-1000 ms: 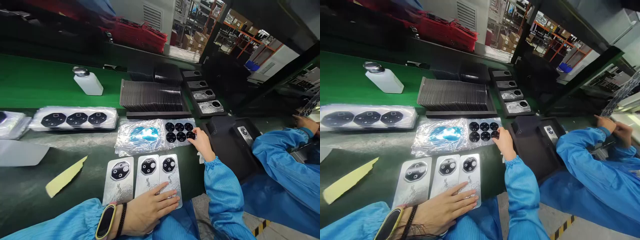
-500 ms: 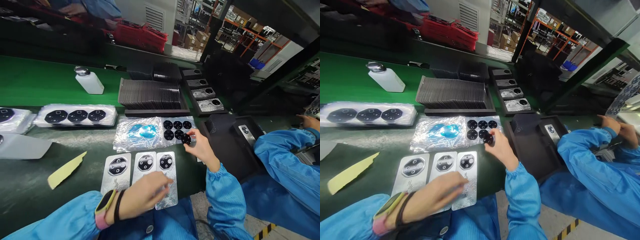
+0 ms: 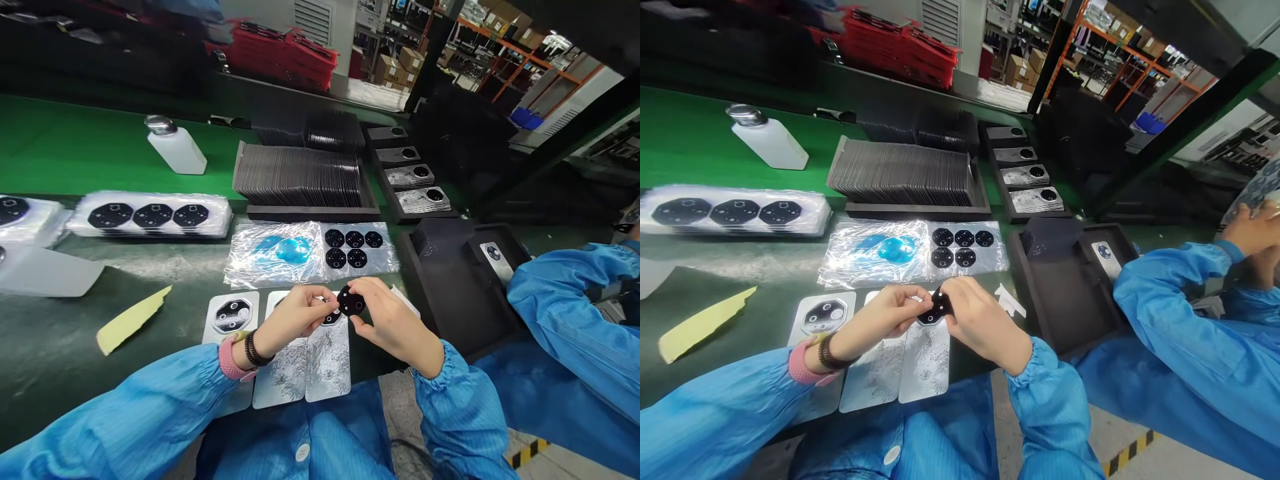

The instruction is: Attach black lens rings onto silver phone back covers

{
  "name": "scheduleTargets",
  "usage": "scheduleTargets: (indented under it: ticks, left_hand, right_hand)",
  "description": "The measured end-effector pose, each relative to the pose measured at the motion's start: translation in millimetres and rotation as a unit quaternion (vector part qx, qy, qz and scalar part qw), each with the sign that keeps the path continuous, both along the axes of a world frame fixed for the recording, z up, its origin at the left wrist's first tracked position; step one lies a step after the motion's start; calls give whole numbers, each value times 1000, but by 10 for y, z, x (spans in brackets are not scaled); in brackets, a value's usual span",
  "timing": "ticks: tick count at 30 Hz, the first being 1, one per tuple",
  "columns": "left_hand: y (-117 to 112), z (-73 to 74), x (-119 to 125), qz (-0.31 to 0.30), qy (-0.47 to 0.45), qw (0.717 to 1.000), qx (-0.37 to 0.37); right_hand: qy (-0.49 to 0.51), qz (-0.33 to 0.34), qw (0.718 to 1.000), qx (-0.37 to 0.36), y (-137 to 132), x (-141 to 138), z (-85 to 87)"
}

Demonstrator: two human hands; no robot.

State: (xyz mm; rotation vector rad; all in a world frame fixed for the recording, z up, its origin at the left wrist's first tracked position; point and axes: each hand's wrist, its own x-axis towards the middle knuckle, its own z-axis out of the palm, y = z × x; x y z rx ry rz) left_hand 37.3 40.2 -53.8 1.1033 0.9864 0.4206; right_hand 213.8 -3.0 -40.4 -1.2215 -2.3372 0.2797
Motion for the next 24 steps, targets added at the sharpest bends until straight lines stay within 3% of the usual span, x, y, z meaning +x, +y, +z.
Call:
scheduleTargets:
  ticks: [3,5,8,11,14,17,19,21,22,24]
  left_hand:
    - [4,-6,-31,12,5,1000,2]
    - [-2,-9,-56,26,8,1000,6]
    - [-24,-10,-89,44,13,999,10]
    - [-43,-13,-104,55,19,998,13]
    - [-47,-25,-107,59,24,998,14]
    - [-71,-67,-128,36,38,998,33]
    - [-134,-130,-157,-17,74,990,119]
    - [-243,-226,-187,-90,138,940,300]
    - [-310,-283,-200,-125,171,888,409]
    - [-448,-396,-214,-178,225,740,609]
  right_hand:
    - [46,5,998,-37,45,28,-10]
    - [115,-42,990,-76,101,61,-10]
    - [211,-121,954,-174,192,90,-12]
    - [256,-122,926,-250,263,70,-20]
    - [280,-119,911,-279,335,35,-32]
    - [297,-113,897,-309,428,23,-73]
    - [309,-111,884,-332,485,20,-132]
    - [316,-111,872,-358,522,8,-215]
    - [316,-111,867,-370,530,-2,-261]
    - [316,-112,859,-387,532,-28,-345]
